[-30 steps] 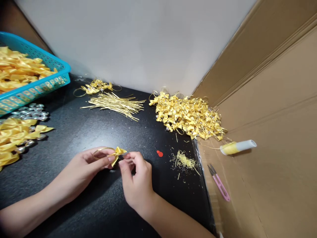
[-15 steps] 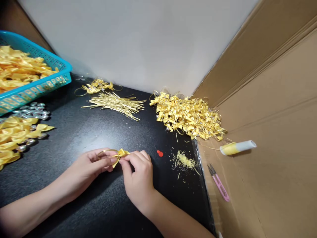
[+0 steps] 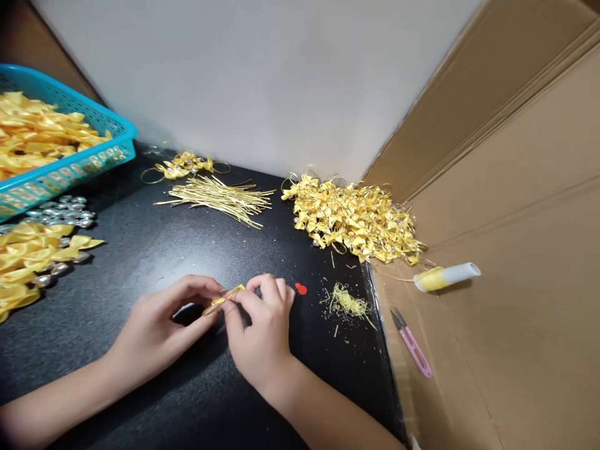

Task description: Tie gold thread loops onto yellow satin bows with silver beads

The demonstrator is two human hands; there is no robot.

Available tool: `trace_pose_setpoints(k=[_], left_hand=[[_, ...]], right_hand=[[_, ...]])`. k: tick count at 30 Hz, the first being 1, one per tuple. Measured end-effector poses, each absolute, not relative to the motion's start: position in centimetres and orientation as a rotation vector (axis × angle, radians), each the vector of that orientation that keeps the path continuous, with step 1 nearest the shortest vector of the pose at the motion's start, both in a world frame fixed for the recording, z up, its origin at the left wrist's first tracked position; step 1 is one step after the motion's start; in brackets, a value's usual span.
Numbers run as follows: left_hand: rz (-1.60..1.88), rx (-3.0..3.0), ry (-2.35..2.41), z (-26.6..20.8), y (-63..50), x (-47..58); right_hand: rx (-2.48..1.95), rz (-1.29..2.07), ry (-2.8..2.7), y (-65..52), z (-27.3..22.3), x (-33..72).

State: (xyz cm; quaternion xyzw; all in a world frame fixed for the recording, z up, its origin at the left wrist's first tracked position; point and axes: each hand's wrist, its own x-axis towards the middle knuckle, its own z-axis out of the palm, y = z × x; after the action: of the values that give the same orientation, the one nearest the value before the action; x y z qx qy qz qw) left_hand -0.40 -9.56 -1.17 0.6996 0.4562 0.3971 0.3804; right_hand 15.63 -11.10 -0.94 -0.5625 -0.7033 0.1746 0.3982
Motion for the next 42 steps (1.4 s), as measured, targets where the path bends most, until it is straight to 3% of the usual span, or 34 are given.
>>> trace_pose_setpoints(k=[12, 25, 33, 42], left_hand=[[0.802, 1.188, 1.067, -1.0, -8.5, 0.1], [0.727, 1.157, 1.076, -0.3, -8.0, -0.1], [0.737, 1.106, 1.068, -0.7, -8.0, -0.2], [0.651, 1.081, 1.136, -0.5, -7.9, -0.1]], right_hand=[[-1.332, 0.793, -1.428, -10.6, -1.1, 15.7], [-1.17, 1.054, -1.344, -10.3, -1.2, 15.9], [-1.251, 1.004, -1.33, -10.4, -1.3, 16.1], [-1.057, 1.078, -1.046, -10.1, 0.2, 16.7]])
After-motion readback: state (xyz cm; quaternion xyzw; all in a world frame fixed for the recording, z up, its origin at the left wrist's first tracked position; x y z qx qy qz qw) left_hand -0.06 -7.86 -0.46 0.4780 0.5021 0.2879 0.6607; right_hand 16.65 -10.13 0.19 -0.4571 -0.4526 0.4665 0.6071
